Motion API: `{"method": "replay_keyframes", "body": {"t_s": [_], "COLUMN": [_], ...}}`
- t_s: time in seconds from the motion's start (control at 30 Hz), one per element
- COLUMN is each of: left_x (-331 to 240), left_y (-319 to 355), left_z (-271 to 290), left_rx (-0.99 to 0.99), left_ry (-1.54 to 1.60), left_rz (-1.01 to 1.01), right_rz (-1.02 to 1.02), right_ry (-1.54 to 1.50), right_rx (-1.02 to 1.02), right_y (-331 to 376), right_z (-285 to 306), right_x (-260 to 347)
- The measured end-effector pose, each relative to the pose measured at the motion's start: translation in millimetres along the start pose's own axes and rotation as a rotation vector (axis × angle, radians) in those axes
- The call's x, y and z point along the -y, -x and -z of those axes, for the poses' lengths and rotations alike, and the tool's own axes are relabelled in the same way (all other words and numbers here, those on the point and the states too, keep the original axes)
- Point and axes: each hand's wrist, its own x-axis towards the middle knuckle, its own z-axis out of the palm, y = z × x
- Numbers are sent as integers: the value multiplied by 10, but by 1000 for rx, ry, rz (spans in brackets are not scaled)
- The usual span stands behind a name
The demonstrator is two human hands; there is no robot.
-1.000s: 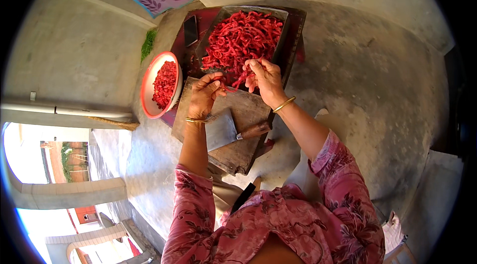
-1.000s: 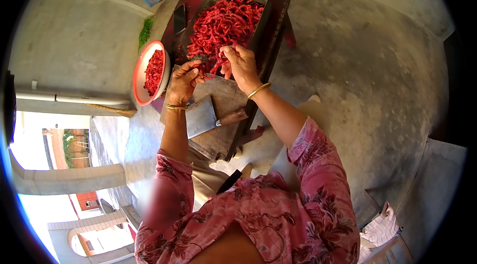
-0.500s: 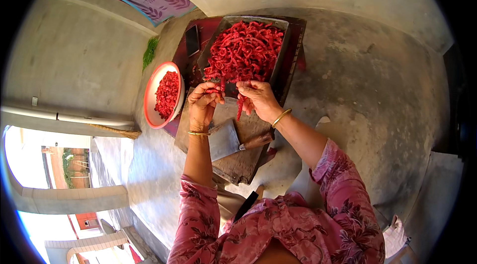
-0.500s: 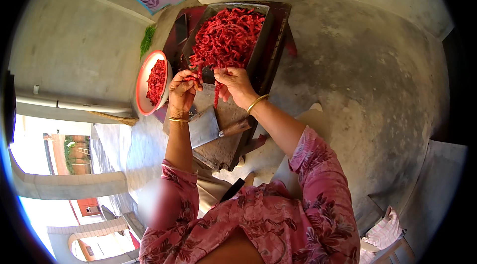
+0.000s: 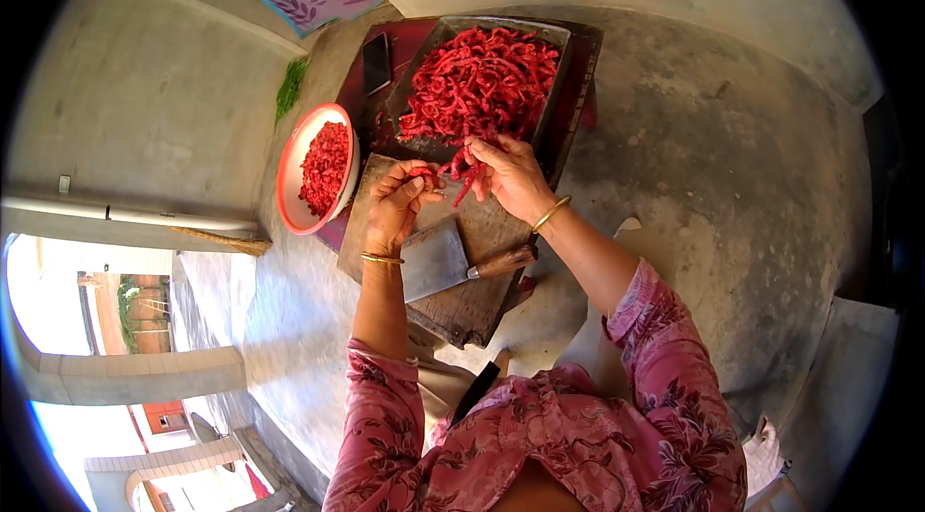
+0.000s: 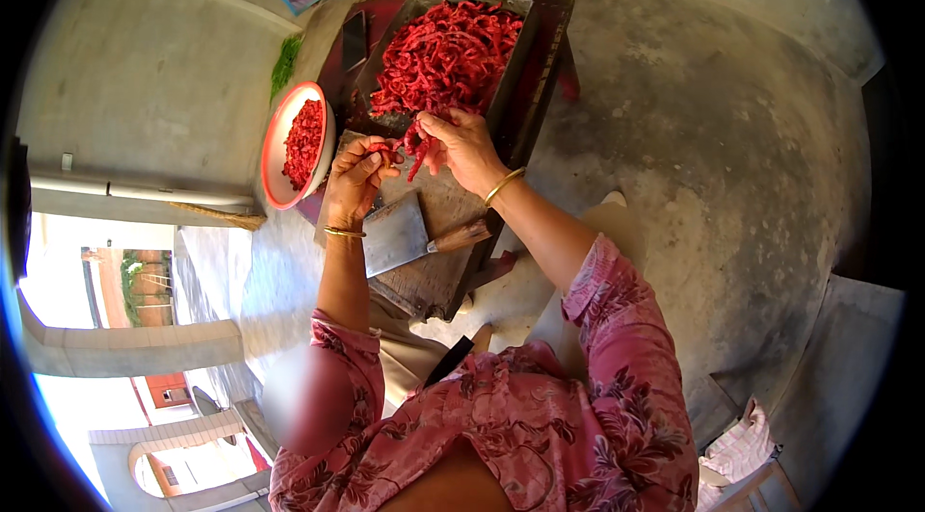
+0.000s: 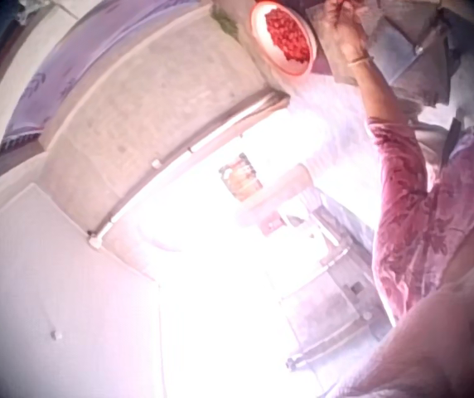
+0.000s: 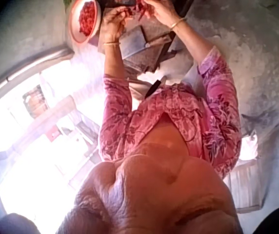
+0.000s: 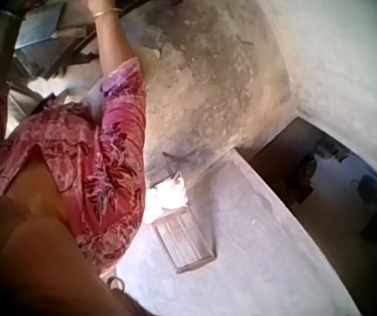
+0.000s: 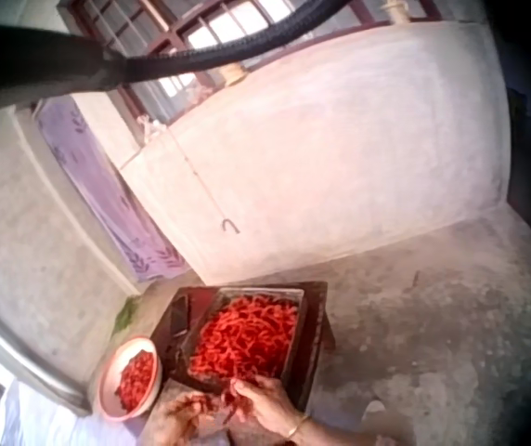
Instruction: The person sits on a low stool and uses a large cleaver to chop red chilies on a wooden cutting board. They repeatedly pick up chilies, remove stems, chop them into small pieces, and transfer the chopped pieces into a white bowl.
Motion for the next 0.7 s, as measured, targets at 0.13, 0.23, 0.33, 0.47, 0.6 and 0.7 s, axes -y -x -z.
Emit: {"method": "replay_keyframes", "body": {"t_s": [0.13, 0.23, 0.33, 0.47, 0.6, 0.7], "left_x": [104, 148, 171, 200, 238, 260], "left_y": [21, 28, 0, 11, -26, -46], "left_z": [179, 125, 54, -11, -193, -242], "left_rx": [-147, -211, -227, -153, -235, -292], "left_ry": [159, 204, 218, 203, 175, 114], "left_rz": [-18, -19, -17, -18, -45, -116], "right_rz": [175, 95, 130, 34, 40, -32], "right_ry": [300, 312, 348, 259, 314, 309], "right_rx": [-118, -128, -119, -51, -87, -76], "right_y": [37, 46, -14, 70, 64, 67], "right_z": [-79, -36, 40, -54, -11, 14], "right_x": [42, -10, -152, -153, -218, -289]}}
